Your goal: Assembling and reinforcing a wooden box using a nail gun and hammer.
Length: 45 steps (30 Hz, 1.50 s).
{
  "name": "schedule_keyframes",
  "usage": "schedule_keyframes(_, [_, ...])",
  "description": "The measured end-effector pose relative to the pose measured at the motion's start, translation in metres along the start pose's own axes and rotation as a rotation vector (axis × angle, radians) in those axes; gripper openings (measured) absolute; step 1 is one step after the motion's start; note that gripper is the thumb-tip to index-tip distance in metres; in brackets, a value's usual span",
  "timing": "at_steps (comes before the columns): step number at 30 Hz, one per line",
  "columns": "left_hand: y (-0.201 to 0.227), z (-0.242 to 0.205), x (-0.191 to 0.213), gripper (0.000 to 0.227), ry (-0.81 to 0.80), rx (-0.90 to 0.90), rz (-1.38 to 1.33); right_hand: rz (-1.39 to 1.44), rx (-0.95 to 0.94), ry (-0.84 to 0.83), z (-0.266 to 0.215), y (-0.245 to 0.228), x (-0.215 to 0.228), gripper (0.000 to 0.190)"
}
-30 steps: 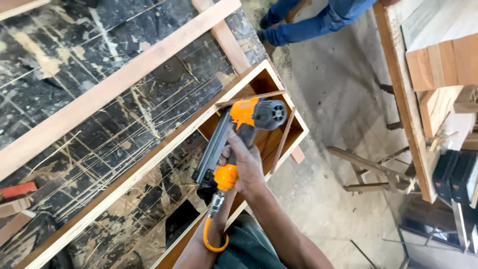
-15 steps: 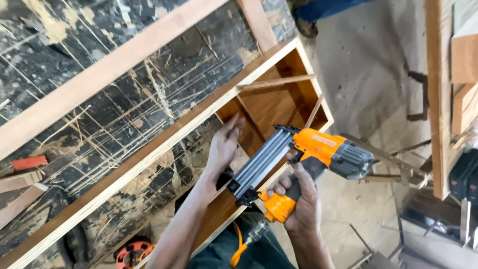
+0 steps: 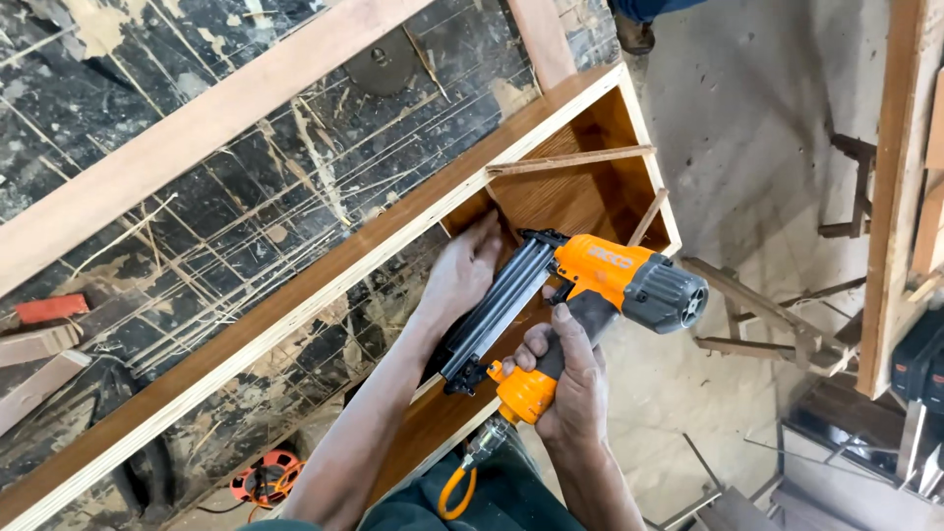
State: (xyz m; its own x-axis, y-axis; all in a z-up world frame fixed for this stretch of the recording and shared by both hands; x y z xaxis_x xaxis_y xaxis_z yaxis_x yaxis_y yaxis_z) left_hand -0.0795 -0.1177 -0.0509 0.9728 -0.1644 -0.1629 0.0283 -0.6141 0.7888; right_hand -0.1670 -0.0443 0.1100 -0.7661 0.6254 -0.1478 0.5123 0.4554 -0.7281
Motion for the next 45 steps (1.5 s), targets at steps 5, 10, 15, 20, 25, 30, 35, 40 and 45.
schedule_keyframes(5, [-0.004,-0.037,0.006,0.058,-0.168,0.044,0.261,-0.029,0.007,0.027,0.001,0.0,-0.007,0.042])
schedule_keyframes(10, [0.021,-0.058,0.013,0.079,-0.3,-0.049,0.257,-0.054,0.009,0.019,0.005,0.0,-0.009,0.038])
schedule_keyframes(15, [0.014,-0.056,0.012,0.079,-0.29,-0.039,0.255,-0.013,-0.041,-0.02,0.012,0.004,-0.001,0.036])
schedule_keyframes(20, [0.017,-0.056,0.015,0.074,-0.292,-0.009,0.21,-0.047,-0.05,-0.012,0.014,0.006,-0.004,0.036])
schedule_keyframes(25, [0.024,-0.057,0.02,0.06,-0.382,-0.001,0.106,-0.057,-0.038,0.016,0.012,0.009,-0.012,0.037])
schedule_keyframes(30, [0.013,-0.056,0.015,0.067,-0.316,-0.029,0.201,-0.081,-0.012,0.0,0.012,0.011,-0.003,0.036])
schedule_keyframes(35, [0.03,-0.063,0.02,0.073,-0.256,0.009,0.293,-0.107,-0.018,-0.061,0.006,-0.001,-0.024,0.034])
schedule_keyframes(40, [0.031,-0.057,0.03,0.07,-0.129,-0.138,0.215,-0.15,0.081,-0.157,0.008,-0.004,-0.037,0.031])
schedule_keyframes(45, [0.026,-0.048,0.036,0.068,-0.212,-0.092,0.191,-0.181,0.041,-0.122,0.014,0.002,-0.046,0.033])
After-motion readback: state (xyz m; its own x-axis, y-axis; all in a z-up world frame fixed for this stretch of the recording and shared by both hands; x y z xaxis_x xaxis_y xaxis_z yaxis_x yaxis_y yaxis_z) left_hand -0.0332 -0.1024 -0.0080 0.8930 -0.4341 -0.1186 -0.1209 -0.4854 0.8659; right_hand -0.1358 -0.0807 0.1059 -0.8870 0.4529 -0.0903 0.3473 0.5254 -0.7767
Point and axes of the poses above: each hand's wrist, its own z-axis towards the middle knuckle, its own x-axis out of the back of the hand, y = z × x, the point moved 4 cm from there along z, towards the middle knuckle, and after that the axes turned 6 degrees about x, right-handed, at the moved point
